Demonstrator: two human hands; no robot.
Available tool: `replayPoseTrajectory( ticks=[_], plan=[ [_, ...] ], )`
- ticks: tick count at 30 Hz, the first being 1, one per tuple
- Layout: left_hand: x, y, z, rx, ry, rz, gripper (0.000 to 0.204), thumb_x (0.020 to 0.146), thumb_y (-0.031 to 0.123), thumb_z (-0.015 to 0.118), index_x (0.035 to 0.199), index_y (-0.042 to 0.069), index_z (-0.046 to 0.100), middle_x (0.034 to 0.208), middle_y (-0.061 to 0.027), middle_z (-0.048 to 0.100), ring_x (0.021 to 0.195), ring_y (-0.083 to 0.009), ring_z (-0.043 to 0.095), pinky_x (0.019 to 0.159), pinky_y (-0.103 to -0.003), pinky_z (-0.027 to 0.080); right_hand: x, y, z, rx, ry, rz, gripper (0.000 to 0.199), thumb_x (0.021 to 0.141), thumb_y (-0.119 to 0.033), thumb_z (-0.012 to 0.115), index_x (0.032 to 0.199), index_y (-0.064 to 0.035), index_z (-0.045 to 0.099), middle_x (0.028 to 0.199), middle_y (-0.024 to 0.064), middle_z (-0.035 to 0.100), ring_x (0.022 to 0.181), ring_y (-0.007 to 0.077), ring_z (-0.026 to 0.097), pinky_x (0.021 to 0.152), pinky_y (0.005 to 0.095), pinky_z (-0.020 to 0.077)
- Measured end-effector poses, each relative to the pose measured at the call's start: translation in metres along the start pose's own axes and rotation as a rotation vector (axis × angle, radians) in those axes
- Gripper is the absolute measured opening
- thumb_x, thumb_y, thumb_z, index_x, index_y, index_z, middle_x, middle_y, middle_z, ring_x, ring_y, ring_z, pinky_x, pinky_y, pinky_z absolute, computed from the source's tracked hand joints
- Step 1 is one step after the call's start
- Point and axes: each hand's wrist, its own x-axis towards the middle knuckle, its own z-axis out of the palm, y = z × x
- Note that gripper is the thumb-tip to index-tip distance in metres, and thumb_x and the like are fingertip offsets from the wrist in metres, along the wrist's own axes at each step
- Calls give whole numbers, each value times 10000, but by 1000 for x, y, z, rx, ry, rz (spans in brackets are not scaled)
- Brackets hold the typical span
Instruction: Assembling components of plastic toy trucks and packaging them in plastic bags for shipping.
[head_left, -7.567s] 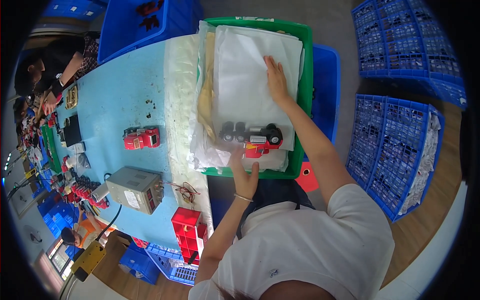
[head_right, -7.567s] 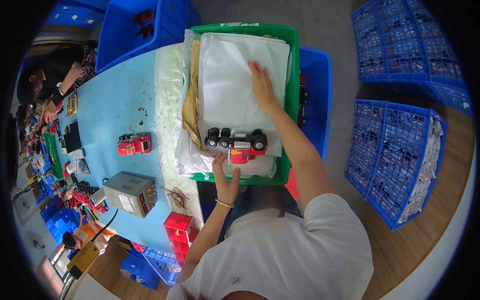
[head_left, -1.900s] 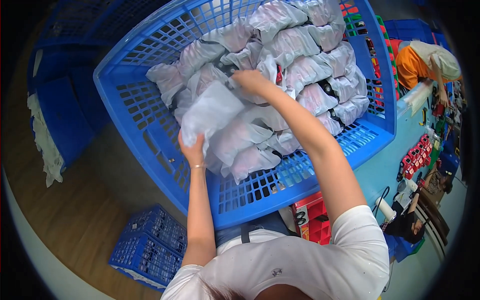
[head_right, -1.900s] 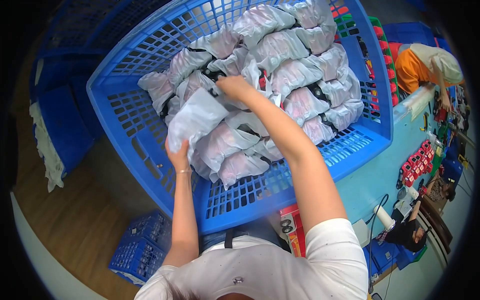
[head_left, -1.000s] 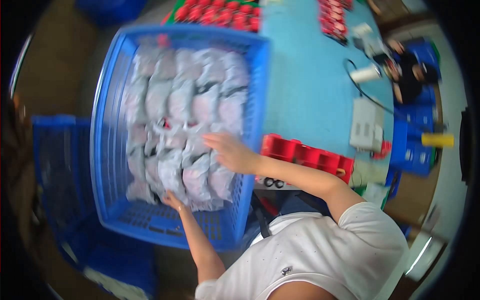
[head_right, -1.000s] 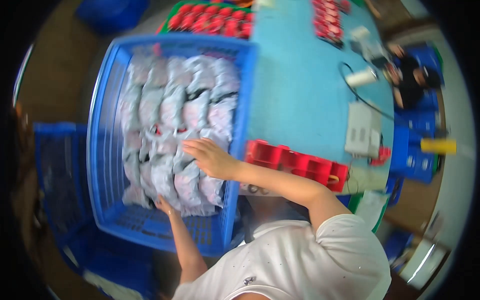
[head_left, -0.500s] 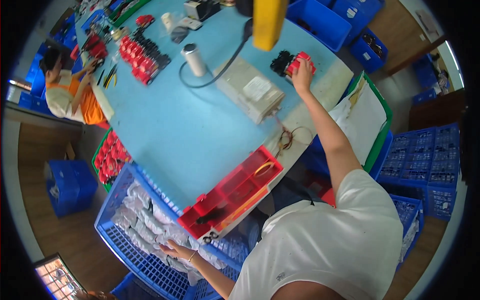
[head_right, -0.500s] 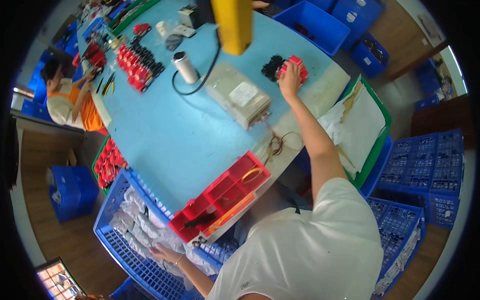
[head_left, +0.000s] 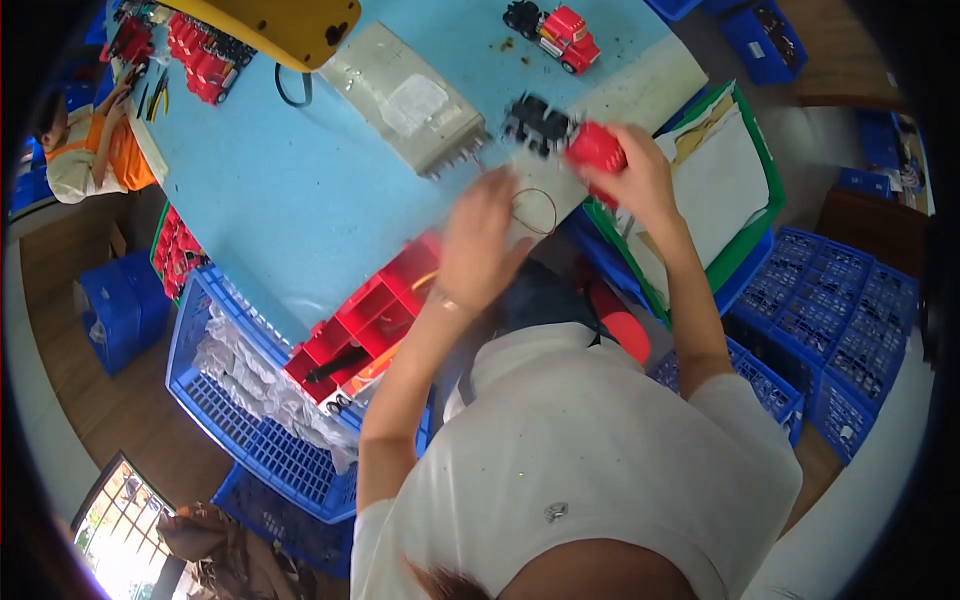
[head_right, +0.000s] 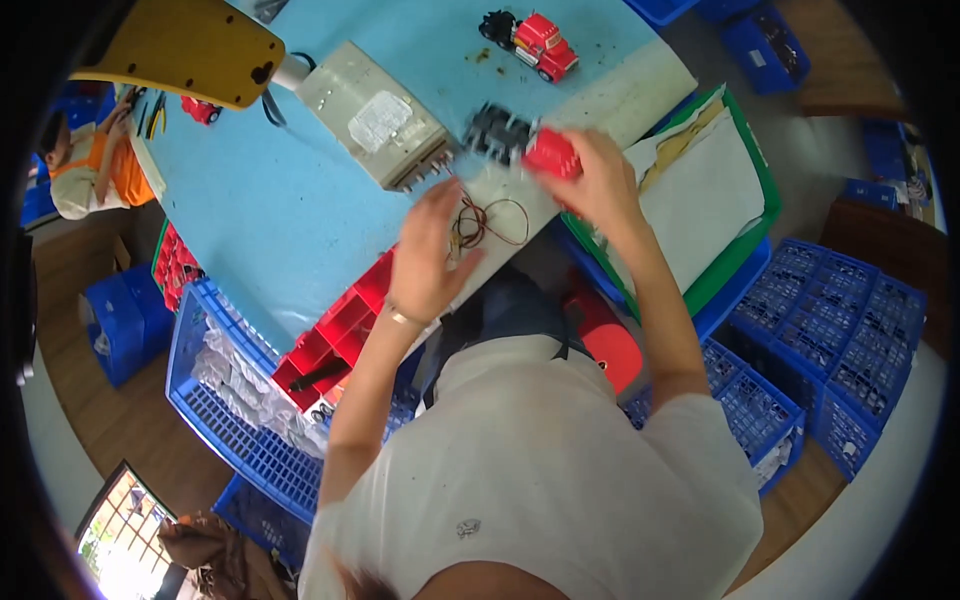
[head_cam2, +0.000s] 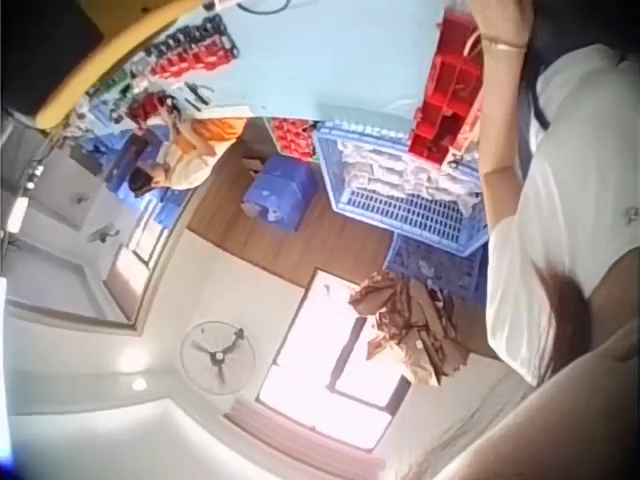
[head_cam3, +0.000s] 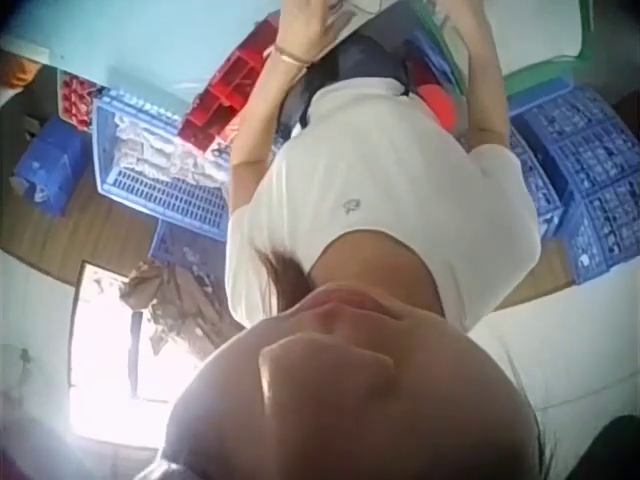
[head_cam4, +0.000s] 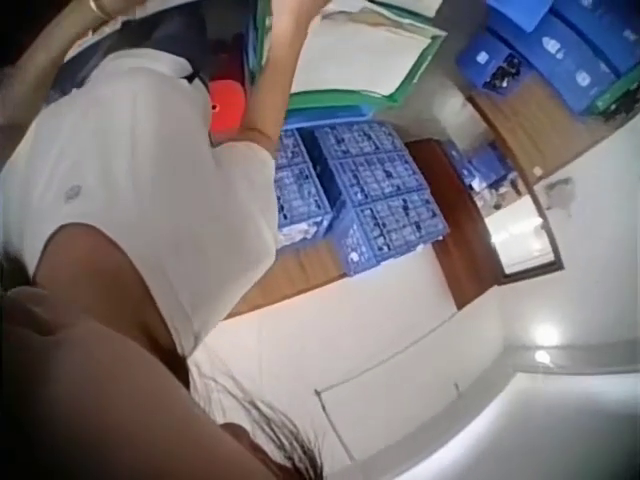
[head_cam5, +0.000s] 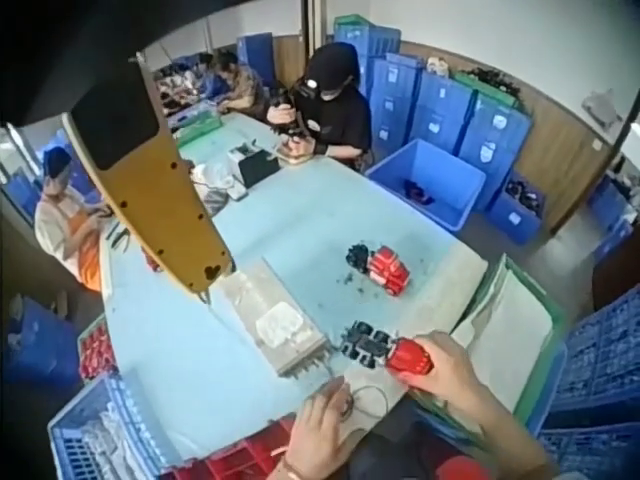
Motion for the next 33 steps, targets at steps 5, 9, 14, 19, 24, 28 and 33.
replayPoseTrajectory(
  ticks=[5,9,14,19,24,28,33],
  plan=[
    [-11,24,12,-340,-313,-33,789,581,67,772,1261,22,373,1131,-172,535,1026,-361,512,862,-396,437,-63,-65,-47,247,-290,-183,426,662,-189,750,1003,-14,565,879,141,566,762,290,565,657,344,474],
    [-75,24,-9,-220,-169,-25,672,574,60,766,1150,18,423,1095,-171,550,930,-355,556,787,-398,470,-61,-56,-25,927,-342,343,292,737,-159,691,958,-16,563,834,132,559,715,275,553,621,335,468],
    [-109,24,-57,181,117,245,395,627,-9,658,988,55,509,1004,-150,558,914,-328,572,774,-410,480,-57,-19,165,55,-611,114,248,786,-288,611,815,-43,633,792,188,630,715,313,626,643,403,495],
    [-131,31,-96,427,283,479,362,628,-11,637,953,64,496,1013,-160,544,921,-333,574,793,-422,494,-86,-24,235,48,-466,93,243,759,-251,610,825,-18,633,803,216,634,767,328,637,653,409,504],
    [-152,30,-109,462,421,434,348,657,13,658,953,73,486,1012,-148,547,918,-321,574,770,-415,501,-84,-25,196,517,-405,399,234,779,-179,557,927,-6,609,694,81,610,607,150,592,531,297,456],
    [-144,37,-84,5,906,-152,282,773,149,639,1008,88,496,997,-133,555,889,-274,575,741,-421,496,-68,-83,49,1449,-509,509,234,843,-149,509,1002,1,592,659,0,511,538,58,471,470,182,312],
    [-129,38,-77,-1550,471,-801,429,833,435,554,1099,101,516,981,-94,567,872,-215,555,727,-420,477,-73,-160,-37,1223,-228,40,238,820,-61,592,1039,30,576,713,24,549,593,72,518,523,188,393]
  ],
)
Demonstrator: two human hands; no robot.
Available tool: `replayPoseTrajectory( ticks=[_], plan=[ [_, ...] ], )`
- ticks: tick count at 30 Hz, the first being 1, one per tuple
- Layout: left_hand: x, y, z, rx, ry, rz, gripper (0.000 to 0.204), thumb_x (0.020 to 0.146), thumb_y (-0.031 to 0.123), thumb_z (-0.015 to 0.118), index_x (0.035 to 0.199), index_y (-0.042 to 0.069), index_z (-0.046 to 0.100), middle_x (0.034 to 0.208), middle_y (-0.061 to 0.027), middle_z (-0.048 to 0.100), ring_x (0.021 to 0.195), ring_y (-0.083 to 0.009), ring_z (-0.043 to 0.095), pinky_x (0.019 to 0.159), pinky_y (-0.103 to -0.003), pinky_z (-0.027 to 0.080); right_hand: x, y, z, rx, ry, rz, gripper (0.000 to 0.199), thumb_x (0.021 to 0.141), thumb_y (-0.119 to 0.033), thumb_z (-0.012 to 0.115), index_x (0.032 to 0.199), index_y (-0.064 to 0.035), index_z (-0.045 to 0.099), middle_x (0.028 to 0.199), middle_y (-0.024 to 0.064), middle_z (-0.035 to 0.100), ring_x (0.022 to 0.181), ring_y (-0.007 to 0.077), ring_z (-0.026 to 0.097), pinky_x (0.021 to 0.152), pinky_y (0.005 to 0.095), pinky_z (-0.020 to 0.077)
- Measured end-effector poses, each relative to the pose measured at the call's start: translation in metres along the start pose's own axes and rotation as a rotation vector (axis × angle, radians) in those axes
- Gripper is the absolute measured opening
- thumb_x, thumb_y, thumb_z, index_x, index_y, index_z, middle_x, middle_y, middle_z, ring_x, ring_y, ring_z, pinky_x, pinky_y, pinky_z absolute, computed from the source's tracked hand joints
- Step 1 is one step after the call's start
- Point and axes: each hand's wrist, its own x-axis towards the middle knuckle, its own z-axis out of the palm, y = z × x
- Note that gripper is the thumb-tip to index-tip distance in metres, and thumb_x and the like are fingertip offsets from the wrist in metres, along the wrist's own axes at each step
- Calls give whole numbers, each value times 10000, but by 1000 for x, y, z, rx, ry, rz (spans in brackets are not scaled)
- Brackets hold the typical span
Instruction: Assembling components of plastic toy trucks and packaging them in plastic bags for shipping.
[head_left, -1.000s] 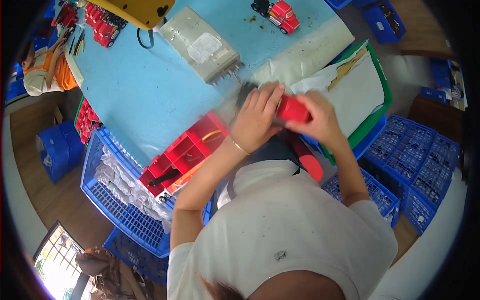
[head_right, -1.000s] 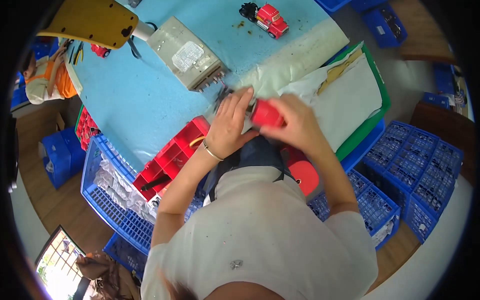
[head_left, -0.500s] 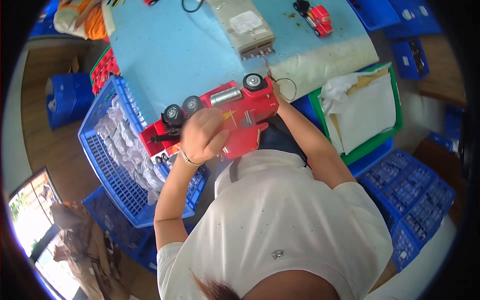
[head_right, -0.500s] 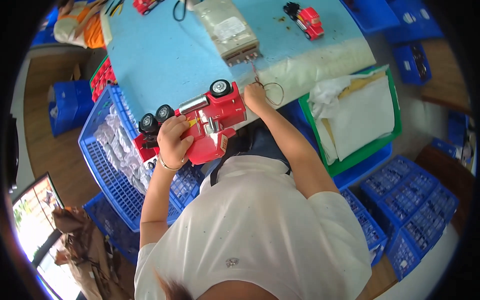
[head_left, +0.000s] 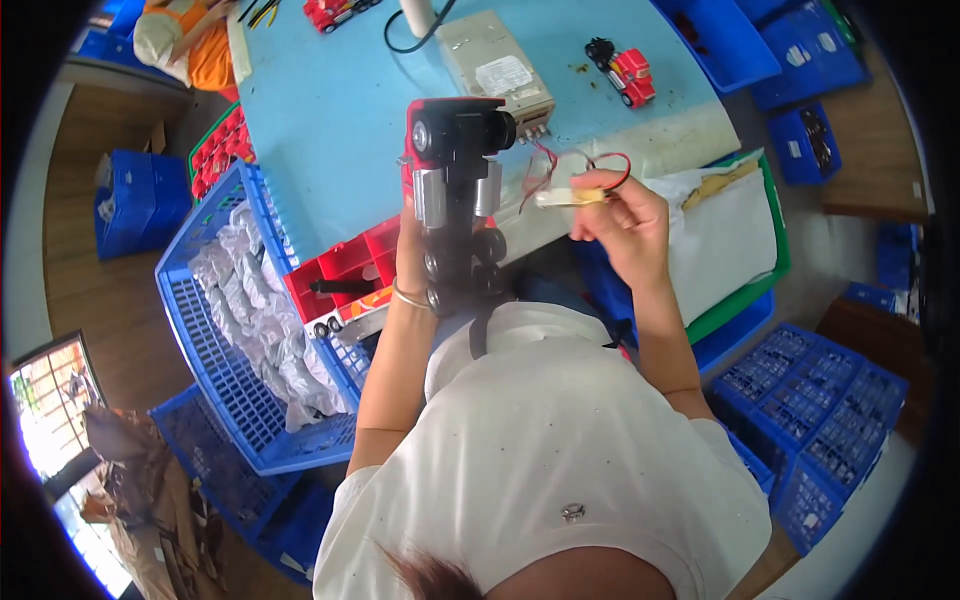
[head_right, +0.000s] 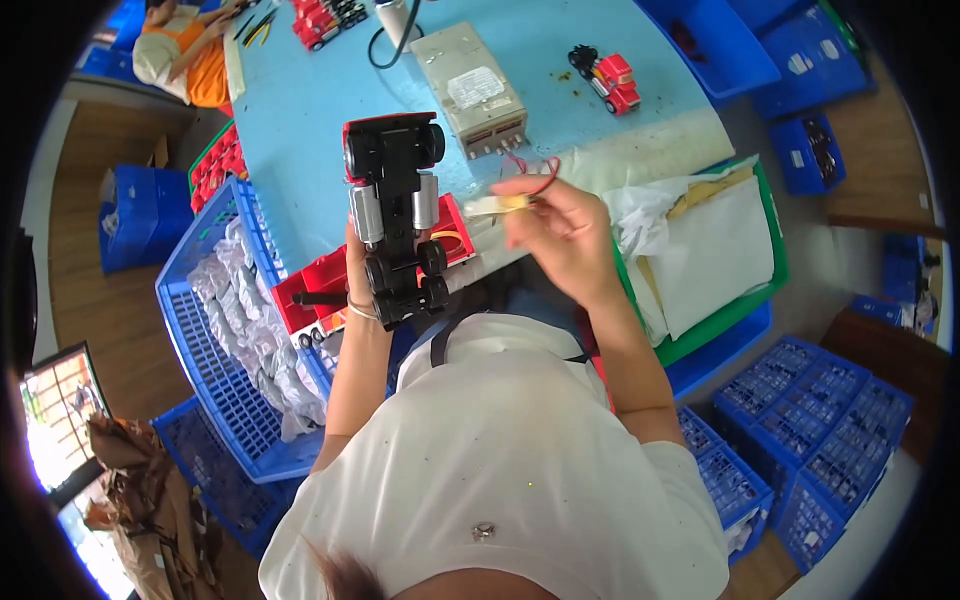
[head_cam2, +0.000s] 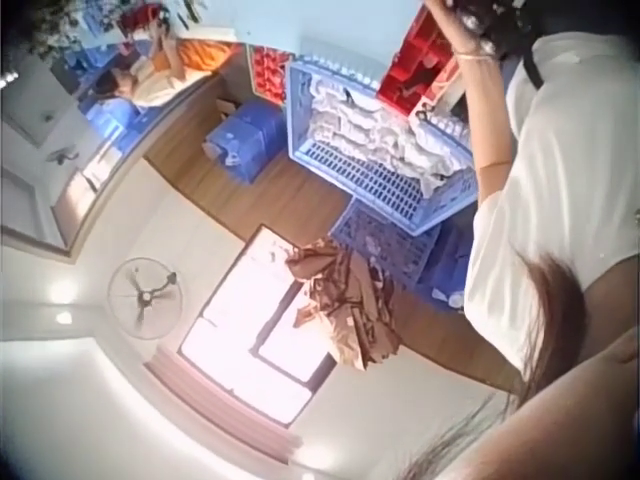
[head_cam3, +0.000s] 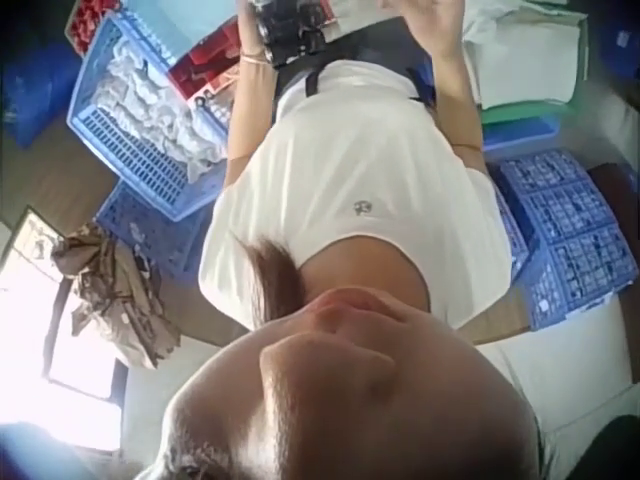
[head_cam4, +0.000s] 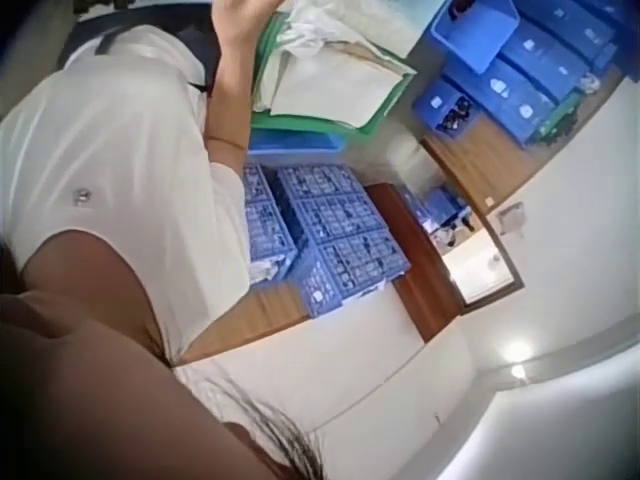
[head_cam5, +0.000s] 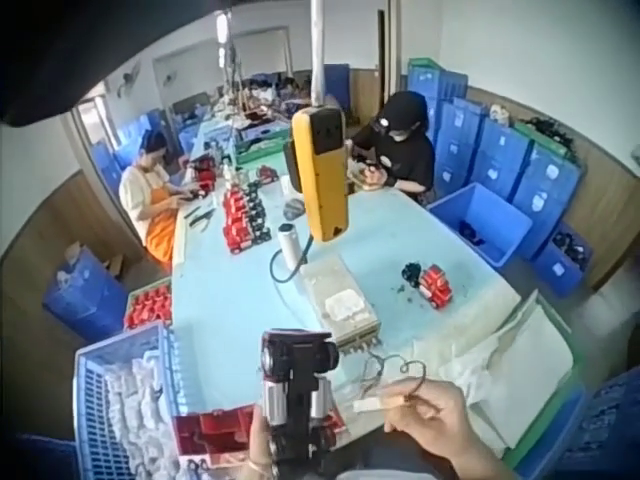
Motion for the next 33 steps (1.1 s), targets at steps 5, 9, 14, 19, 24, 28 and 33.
replayPoseTrajectory(
  ticks=[5,9,14,19,24,28,33],
  plan=[
    [-2,-5,49,-80,-42,-90,530,831,554,480,1108,106,540,950,-58,578,849,-204,553,673,-391,480,6,-32,24,-420,-125,-297,217,808,-23,630,1012,35,586,754,49,589,638,84,563,574,216,455],
    [3,-14,61,-23,-21,-114,514,837,560,455,1062,111,559,933,-48,580,815,-212,556,634,-369,475,6,-37,23,-314,-24,-133,187,802,-18,629,981,27,599,738,61,593,615,91,569,544,225,454],
    [3,-16,64,6,-53,-152,484,846,545,446,1015,107,567,911,-57,585,787,-217,564,623,-363,477,4,-32,21,-494,-8,-306,209,777,8,638,983,20,602,716,84,591,588,121,581,530,232,453],
    [3,-18,65,-46,-173,-200,461,857,520,453,1007,99,568,879,-58,591,770,-204,575,622,-358,494,3,-2,24,-717,138,-649,252,744,35,657,989,15,603,720,105,593,578,168,588,526,242,454],
    [5,-18,66,-15,-47,-121,455,866,504,452,1001,85,566,850,-50,589,753,-180,580,622,-320,495,-1,4,28,-656,217,-652,262,720,53,666,972,21,602,707,98,585,568,193,581,517,252,453],
    [13,-23,43,-59,-96,-13,461,858,486,498,1051,69,548,878,-38,590,778,-160,585,648,-295,497,-21,-9,30,-585,178,-513,247,712,62,660,949,26,602,688,86,570,556,198,567,504,250,445],
    [16,-19,18,24,-269,315,583,786,489,622,1149,49,501,969,-39,589,856,-150,589,716,-283,501,-54,-17,-11,-798,-25,-459,228,696,48,663,915,23,605,690,60,556,557,183,550,491,241,432]
  ],
)
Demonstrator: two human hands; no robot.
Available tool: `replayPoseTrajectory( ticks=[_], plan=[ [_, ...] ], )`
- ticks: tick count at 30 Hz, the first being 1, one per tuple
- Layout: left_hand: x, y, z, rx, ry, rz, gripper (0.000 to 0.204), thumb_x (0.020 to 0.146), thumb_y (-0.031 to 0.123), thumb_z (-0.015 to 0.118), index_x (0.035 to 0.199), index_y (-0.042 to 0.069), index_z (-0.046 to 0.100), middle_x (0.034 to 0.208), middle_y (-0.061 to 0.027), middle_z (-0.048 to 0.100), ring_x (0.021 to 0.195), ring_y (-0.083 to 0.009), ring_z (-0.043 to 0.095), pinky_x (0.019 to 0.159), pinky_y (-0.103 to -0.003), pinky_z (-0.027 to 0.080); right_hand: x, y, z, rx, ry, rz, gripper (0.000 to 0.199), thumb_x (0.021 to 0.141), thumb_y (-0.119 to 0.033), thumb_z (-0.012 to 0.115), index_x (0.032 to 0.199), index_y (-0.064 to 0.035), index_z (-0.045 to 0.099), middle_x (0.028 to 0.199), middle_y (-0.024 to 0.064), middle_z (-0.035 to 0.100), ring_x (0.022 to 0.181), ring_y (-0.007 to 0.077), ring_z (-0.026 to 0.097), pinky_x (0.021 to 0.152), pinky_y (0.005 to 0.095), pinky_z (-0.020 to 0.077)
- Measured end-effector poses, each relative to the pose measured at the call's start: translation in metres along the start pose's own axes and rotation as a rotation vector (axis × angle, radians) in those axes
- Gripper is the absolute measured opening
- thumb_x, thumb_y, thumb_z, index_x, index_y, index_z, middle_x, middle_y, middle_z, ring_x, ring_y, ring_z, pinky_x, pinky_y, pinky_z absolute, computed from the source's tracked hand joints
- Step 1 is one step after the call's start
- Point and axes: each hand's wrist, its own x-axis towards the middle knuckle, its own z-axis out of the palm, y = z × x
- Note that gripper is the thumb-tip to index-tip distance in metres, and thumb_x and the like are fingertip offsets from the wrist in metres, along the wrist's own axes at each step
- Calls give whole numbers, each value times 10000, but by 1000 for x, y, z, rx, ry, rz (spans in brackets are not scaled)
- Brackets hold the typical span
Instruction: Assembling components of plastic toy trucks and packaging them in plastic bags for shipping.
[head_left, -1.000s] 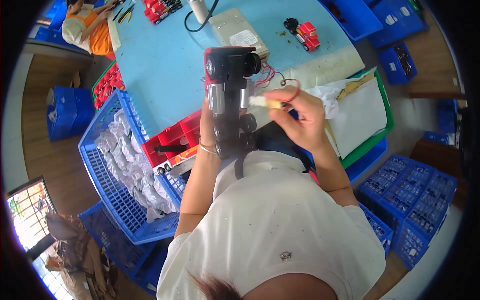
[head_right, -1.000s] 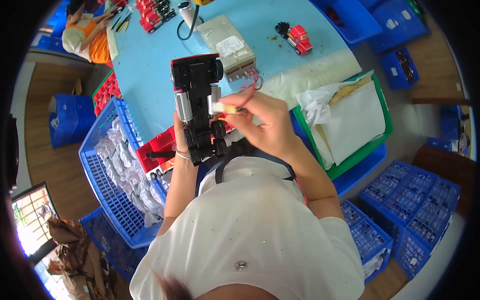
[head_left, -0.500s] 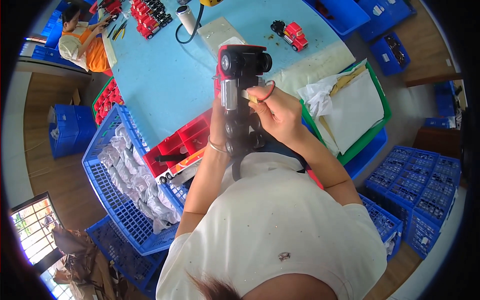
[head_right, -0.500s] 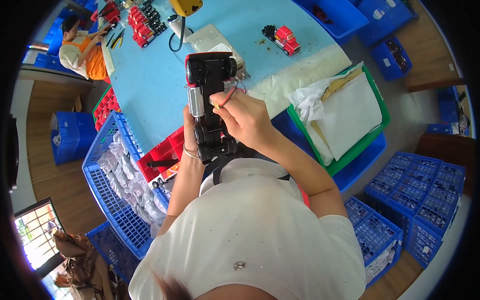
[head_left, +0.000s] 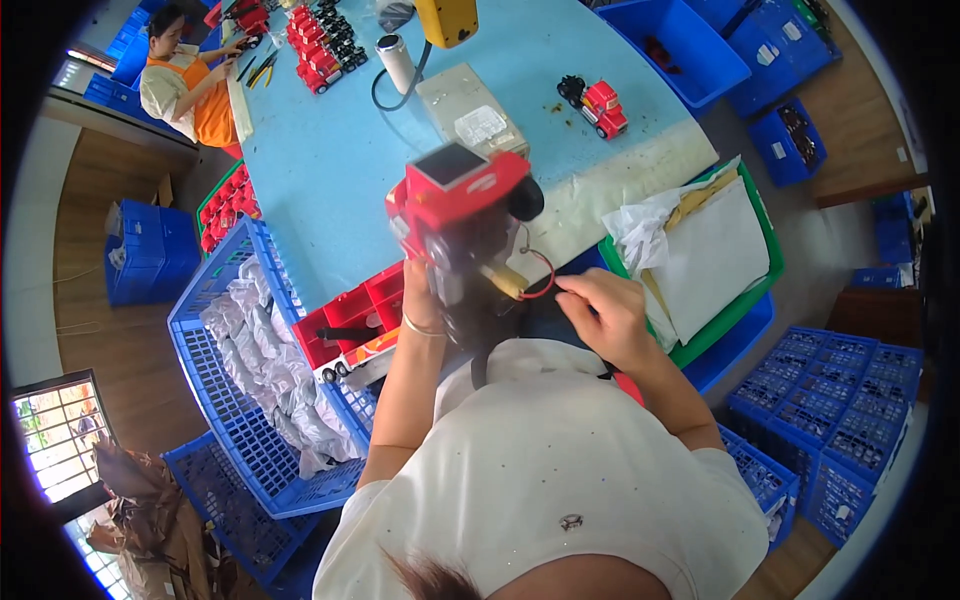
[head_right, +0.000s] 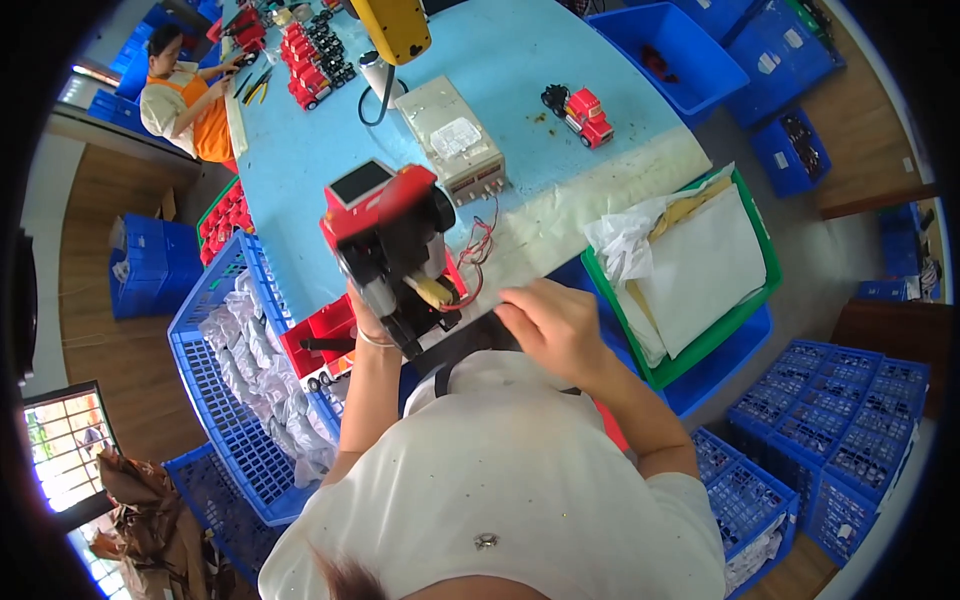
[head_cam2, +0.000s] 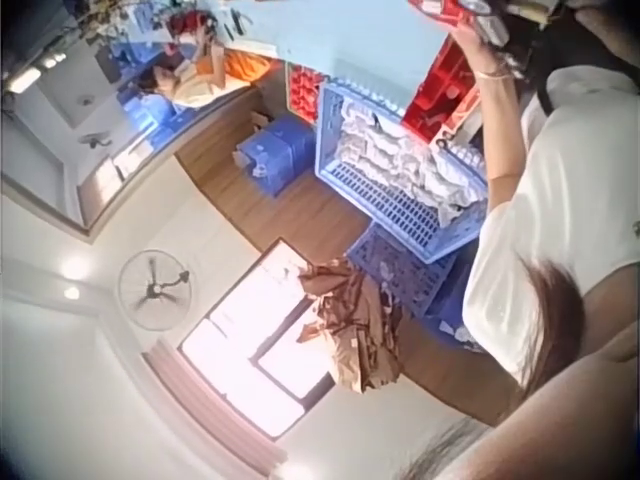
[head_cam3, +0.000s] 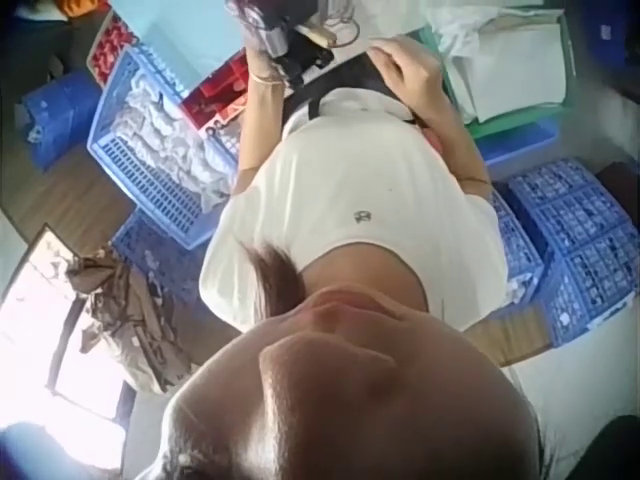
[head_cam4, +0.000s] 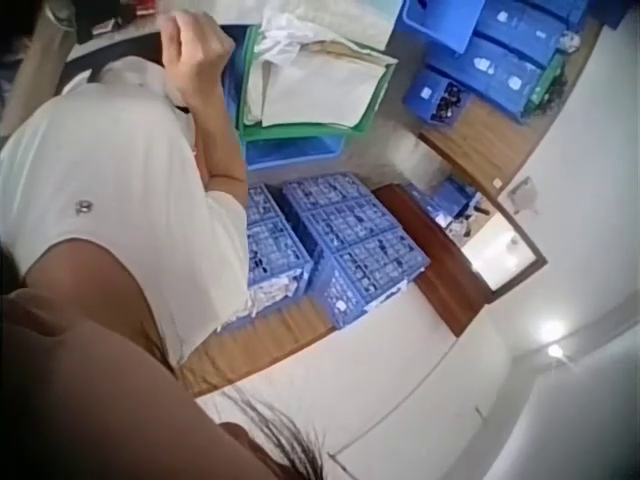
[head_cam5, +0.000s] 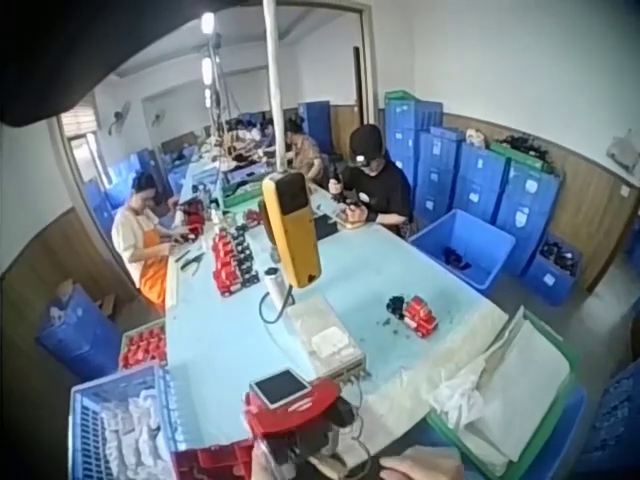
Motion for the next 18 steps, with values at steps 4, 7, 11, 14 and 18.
replayPoseTrajectory(
  ticks=[4,7,11,14,18],
  plan=[
    [2,1,7,116,-66,66,717,719,518,686,1207,43,460,1052,-54,570,931,-158,575,780,-286,490,11,-9,-32,-93,20,-185,249,649,-8,711,878,-5,610,693,37,556,539,174,529,465,247,421],
    [6,-8,8,204,-68,15,749,730,542,658,1239,41,430,1095,-65,554,976,-170,561,820,-301,478,37,-18,-26,-107,-146,-540,190,675,-66,673,854,-36,614,766,33,575,652,176,556,544,281,462],
    [23,-26,6,215,-55,-191,698,831,566,504,1283,46,388,1135,-80,534,1022,-194,539,865,-337,456,64,7,16,-507,-374,-818,118,712,-158,581,794,-87,628,822,17,575,893,164,528,841,332,406],
    [35,-50,5,11,11,-378,651,895,568,373,1305,62,369,1149,-91,527,1044,-215,528,888,-359,440,66,59,42,-660,-561,-928,132,709,-192,561,767,-117,652,787,-9,577,936,154,508,958,346,327],
    [47,-88,-19,-12,128,-548,690,902,600,252,1250,37,447,1187,-154,525,1072,-263,535,900,-398,448,58,105,60,-560,-890,-966,106,686,-184,581,727,-126,660,790,-17,588,909,146,516,996,378,294]
  ],
)
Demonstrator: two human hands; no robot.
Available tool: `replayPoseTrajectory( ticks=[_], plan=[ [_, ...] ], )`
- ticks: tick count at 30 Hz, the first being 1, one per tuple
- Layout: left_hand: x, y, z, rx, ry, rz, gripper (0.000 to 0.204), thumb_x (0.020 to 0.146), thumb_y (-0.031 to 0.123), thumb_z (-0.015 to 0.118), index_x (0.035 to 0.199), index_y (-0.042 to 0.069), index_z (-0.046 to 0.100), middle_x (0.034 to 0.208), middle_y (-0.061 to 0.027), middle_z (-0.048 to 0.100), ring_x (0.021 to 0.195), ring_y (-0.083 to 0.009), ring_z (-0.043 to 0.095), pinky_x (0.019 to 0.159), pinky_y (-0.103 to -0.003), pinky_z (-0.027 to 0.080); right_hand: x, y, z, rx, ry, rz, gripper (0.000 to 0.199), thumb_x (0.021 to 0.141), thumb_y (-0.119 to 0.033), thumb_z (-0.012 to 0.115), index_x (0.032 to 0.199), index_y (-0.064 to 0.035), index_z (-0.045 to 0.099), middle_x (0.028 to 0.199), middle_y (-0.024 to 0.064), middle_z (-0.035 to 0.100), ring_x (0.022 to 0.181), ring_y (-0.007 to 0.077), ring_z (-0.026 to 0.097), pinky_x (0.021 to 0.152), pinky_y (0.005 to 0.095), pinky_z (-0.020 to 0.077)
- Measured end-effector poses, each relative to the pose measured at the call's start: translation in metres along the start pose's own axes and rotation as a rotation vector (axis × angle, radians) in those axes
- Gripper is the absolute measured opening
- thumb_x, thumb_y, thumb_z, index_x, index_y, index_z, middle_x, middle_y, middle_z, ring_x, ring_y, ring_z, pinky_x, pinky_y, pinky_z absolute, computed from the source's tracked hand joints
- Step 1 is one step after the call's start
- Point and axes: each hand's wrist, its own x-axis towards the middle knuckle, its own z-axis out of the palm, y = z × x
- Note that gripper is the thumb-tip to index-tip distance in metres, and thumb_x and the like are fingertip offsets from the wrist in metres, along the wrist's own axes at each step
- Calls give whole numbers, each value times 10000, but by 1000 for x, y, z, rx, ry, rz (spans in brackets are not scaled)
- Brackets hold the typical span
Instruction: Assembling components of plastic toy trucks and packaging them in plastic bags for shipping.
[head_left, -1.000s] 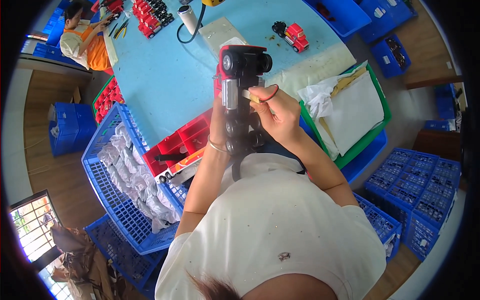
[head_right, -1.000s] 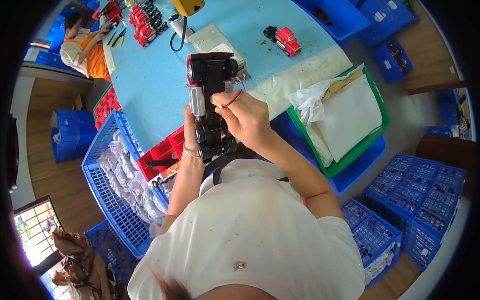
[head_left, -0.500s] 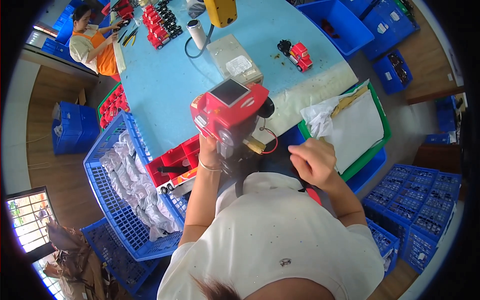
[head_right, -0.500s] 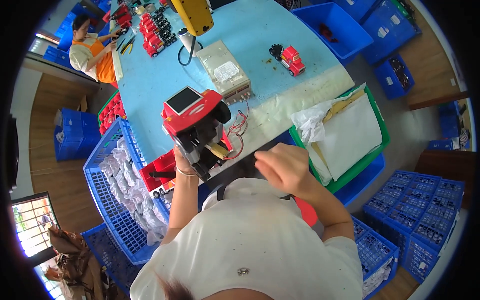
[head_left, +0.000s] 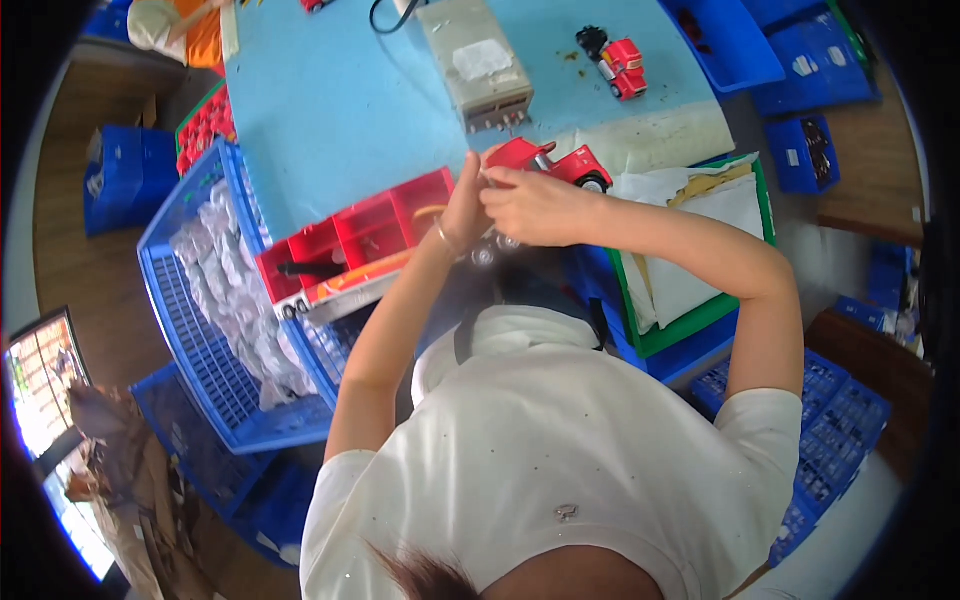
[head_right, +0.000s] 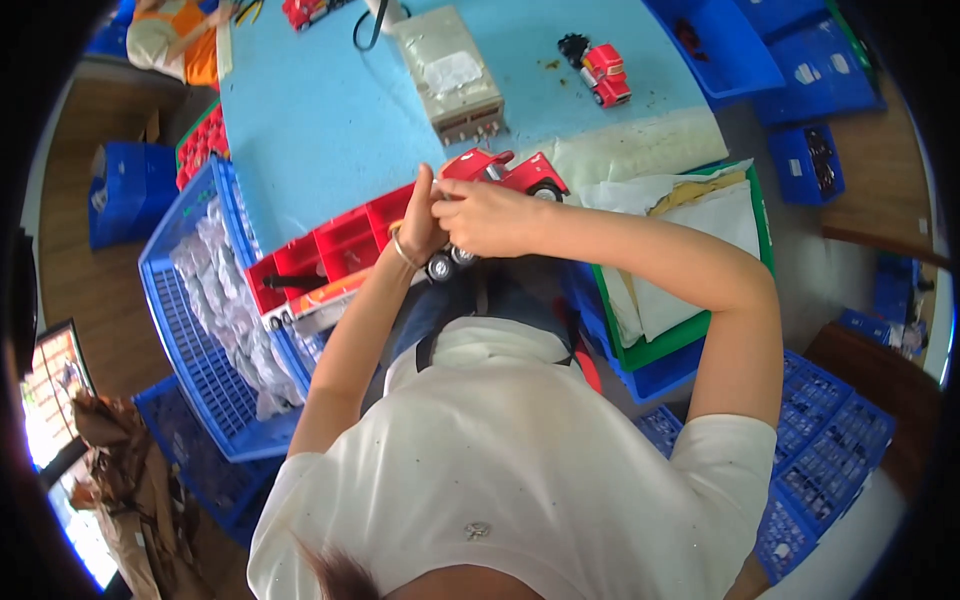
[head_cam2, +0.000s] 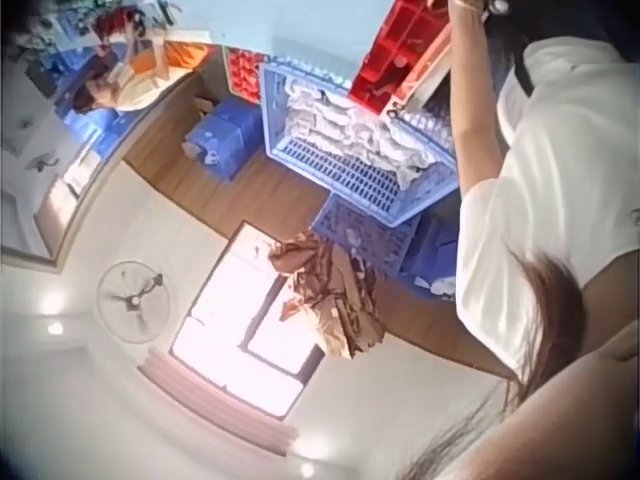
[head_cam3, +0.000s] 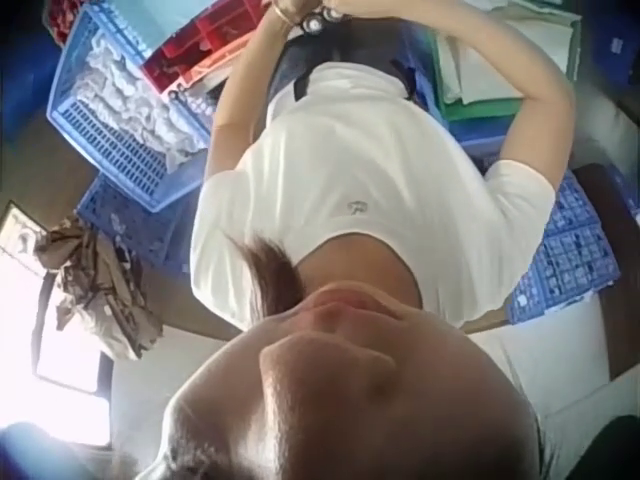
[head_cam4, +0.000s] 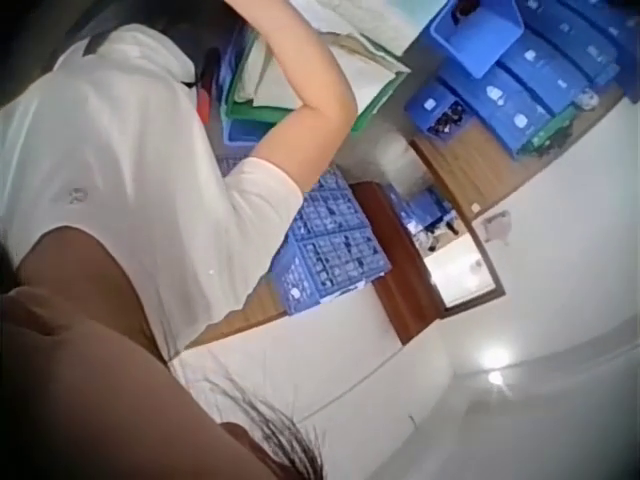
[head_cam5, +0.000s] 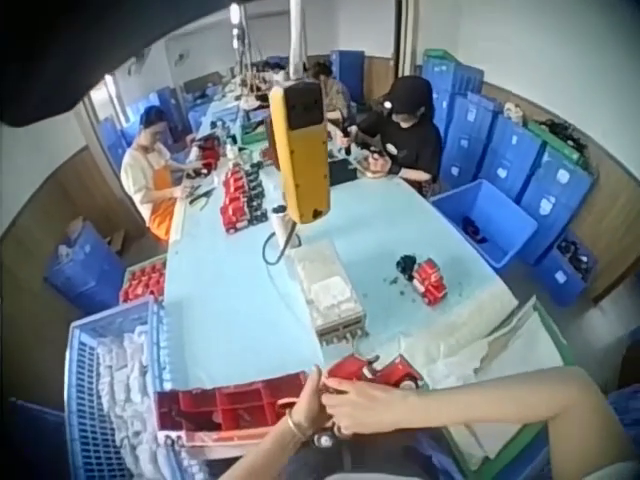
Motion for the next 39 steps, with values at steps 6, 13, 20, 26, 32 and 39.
replayPoseTrajectory(
  ticks=[6,13,20,26,32,39],
  plan=[
    [38,-9,-94,1132,313,611,559,842,404,573,1299,136,392,1187,-111,515,1078,-259,518,967,-423,361,-11,-20,91,270,-9,121,118,626,-191,646,716,-116,652,803,-10,584,919,147,522,1006,417,290],
    [37,-2,-139,1703,449,440,674,717,306,701,1284,112,392,1224,-42,532,1118,-243,492,987,-455,274,6,-56,159,411,-143,389,241,589,-252,730,757,-101,647,826,6,565,960,167,515,1045,454,251],
    [45,1,-148,1592,432,454,687,689,306,721,1274,130,406,1158,-11,585,1089,-219,502,936,-414,285,18,-68,156,419,-107,441,250,599,-257,726,771,-93,648,838,17,563,971,174,505,1056,497,224],
    [44,-2,-146,1568,449,451,687,667,310,737,1253,128,428,1146,-5,591,1048,-215,516,915,-404,298,32,-69,167,368,-87,378,255,593,-244,707,788,-89,651,863,20,566,1007,181,497,1052,510,226],
    [43,-4,-146,1575,438,483,682,671,297,735,1254,126,426,1170,-4,578,1066,-208,508,931,-407,286,30,-62,182,349,-41,322,293,585,-255,704,814,-80,649,882,23,570,1056,194,481,1051,516,223],
    [43,-4,-149,1551,447,513,661,686,276,726,1253,125,423,1202,9,563,1094,-192,497,948,-409,273,18,-62,178,443,-67,353,314,575,-283,724,797,-77,640,853,31,572,994,191,507,1052,502,231]
  ],
)
